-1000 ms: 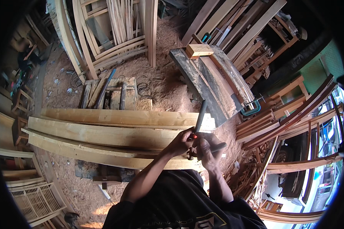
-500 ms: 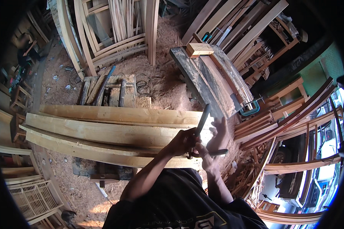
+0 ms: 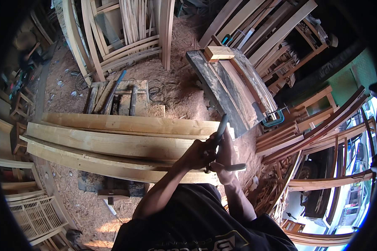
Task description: The person uses a hammer and nail puller to drive nails into wooden planks, repeatedly repositioning the planks and striking the nails. The person also lifts and stacks the planks while others are present in the workshop.
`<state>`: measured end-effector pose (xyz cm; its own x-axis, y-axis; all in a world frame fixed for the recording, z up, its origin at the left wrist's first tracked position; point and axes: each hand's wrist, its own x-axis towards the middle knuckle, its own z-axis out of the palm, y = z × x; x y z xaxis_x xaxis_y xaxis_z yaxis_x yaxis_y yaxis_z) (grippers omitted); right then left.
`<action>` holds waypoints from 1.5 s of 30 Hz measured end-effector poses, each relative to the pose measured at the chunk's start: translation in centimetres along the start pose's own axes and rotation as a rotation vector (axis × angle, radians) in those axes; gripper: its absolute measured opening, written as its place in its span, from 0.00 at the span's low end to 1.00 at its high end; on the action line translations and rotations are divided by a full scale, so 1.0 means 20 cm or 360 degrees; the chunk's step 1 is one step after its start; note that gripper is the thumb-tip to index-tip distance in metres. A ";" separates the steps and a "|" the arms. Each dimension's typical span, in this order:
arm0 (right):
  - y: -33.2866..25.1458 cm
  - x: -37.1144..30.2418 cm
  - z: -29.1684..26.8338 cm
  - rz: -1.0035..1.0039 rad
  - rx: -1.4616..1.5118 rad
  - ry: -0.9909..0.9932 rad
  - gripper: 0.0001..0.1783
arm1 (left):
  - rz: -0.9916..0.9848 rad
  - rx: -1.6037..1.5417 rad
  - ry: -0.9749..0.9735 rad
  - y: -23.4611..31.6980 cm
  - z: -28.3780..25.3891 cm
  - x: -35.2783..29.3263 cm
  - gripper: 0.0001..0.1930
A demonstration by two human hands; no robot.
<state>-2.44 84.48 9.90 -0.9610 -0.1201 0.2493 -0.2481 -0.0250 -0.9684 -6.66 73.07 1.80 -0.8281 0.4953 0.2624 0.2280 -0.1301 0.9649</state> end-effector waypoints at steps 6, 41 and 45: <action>0.07 -0.02 -0.06 -0.0137 0.0127 0.0117 0.45 | -0.0435 0.0468 -0.0473 0.12 -0.08 -0.04 0.13; -0.17 -0.35 -0.12 -0.0520 -0.0268 0.0188 0.53 | -0.0112 0.1749 -0.0482 0.20 -0.21 -0.58 0.28; -0.12 -0.29 -0.04 -0.0310 -0.0029 0.0212 0.48 | -0.0060 0.1742 -0.0430 0.20 -0.22 -0.59 0.27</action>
<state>3.61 86.10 10.81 -0.9021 0.0174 0.4311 -0.4314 -0.0167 -0.9020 1.72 62.95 2.60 -0.7365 0.6697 0.0952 0.6412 0.6463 0.4138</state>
